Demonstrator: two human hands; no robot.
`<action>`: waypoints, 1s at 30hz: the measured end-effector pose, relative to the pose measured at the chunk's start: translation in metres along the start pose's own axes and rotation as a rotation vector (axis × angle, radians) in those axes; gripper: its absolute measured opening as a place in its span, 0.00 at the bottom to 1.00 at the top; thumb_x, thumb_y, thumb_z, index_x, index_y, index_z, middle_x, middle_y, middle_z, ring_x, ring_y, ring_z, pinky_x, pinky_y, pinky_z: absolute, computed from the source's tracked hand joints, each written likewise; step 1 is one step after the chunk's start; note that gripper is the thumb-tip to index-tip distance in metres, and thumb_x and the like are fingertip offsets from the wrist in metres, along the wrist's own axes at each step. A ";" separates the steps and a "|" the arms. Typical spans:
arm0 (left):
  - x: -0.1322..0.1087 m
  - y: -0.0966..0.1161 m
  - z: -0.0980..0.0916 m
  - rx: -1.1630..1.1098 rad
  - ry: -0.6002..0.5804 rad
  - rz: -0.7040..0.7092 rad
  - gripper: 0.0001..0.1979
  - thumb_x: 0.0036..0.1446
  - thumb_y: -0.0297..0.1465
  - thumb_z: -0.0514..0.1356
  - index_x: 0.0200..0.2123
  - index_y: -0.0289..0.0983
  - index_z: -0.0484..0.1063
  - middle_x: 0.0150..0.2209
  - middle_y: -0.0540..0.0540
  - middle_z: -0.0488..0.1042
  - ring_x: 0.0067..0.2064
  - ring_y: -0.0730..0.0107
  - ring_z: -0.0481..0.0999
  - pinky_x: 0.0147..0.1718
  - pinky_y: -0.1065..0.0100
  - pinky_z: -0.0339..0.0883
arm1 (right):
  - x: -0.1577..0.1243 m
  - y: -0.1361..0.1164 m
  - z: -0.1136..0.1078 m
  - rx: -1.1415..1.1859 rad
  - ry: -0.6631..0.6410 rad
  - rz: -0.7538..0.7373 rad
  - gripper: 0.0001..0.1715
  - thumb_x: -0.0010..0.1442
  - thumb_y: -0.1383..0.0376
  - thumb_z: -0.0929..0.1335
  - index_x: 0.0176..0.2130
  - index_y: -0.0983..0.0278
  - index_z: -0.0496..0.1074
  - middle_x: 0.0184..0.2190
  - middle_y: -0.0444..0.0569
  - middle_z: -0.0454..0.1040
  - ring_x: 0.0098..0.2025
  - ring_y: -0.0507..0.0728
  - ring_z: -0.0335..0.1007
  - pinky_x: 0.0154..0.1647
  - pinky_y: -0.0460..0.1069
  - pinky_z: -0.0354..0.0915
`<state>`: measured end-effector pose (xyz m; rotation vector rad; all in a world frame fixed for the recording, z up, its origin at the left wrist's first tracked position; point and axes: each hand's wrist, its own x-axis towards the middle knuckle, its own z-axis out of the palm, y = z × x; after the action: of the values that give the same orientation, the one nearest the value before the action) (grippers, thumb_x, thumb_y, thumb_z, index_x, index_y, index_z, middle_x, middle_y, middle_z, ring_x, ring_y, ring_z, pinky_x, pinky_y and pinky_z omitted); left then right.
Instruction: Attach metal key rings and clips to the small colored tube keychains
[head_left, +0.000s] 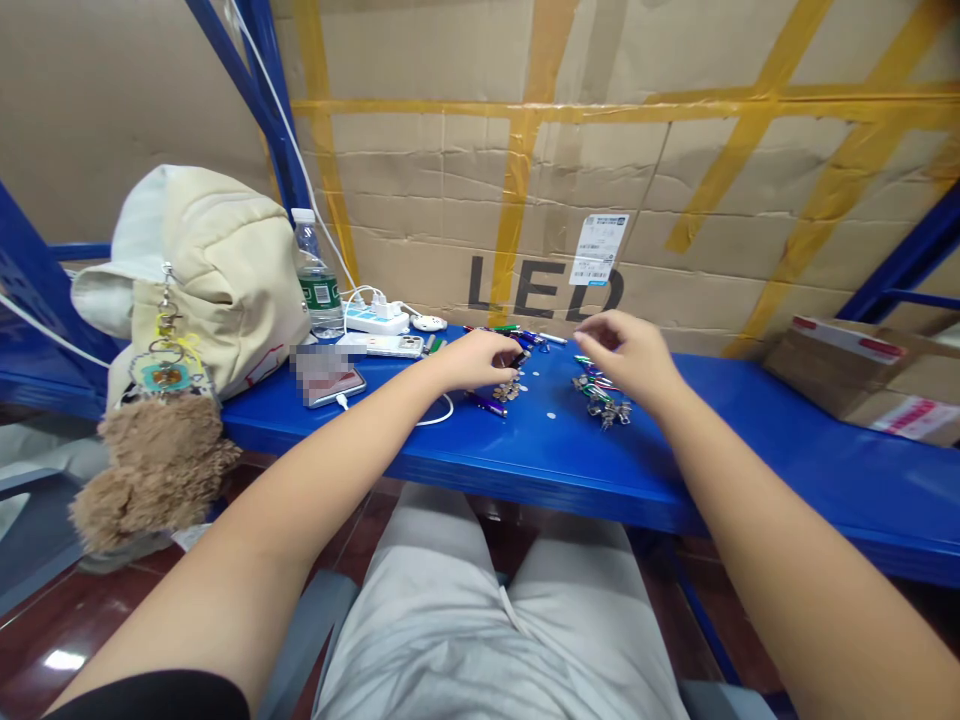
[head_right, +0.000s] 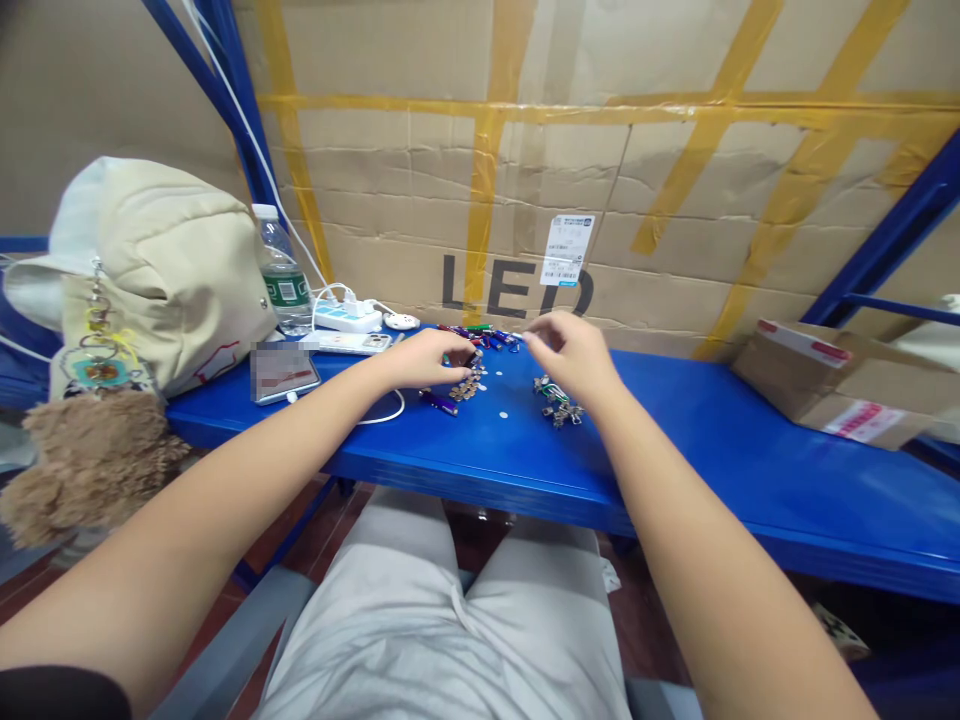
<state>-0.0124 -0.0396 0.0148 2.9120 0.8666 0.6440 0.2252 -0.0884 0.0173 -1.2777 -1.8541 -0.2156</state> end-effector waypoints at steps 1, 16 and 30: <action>0.000 0.000 0.000 0.008 0.002 -0.001 0.10 0.55 0.31 0.57 0.39 0.35 0.75 0.39 0.45 0.77 0.38 0.68 0.74 0.38 0.68 0.64 | 0.001 0.008 -0.008 -0.034 0.010 0.089 0.13 0.57 0.58 0.66 0.34 0.64 0.74 0.28 0.49 0.75 0.29 0.55 0.67 0.30 0.49 0.62; 0.001 0.001 0.003 -0.016 -0.024 0.009 0.11 0.56 0.32 0.57 0.40 0.35 0.74 0.40 0.45 0.77 0.39 0.67 0.74 0.39 0.68 0.66 | 0.004 0.032 0.014 -0.336 -0.631 0.191 0.10 0.57 0.60 0.67 0.32 0.63 0.76 0.35 0.49 0.80 0.36 0.56 0.74 0.36 0.47 0.64; 0.002 0.011 0.004 -0.104 -0.044 0.005 0.12 0.60 0.34 0.54 0.39 0.34 0.74 0.39 0.44 0.75 0.39 0.67 0.73 0.41 0.66 0.65 | 0.000 0.003 0.028 0.425 -0.291 0.187 0.14 0.59 0.54 0.65 0.35 0.62 0.65 0.30 0.46 0.71 0.30 0.53 0.66 0.34 0.50 0.64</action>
<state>-0.0037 -0.0470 0.0140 2.8256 0.7960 0.6039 0.2126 -0.0715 -0.0013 -1.2129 -1.8716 0.4648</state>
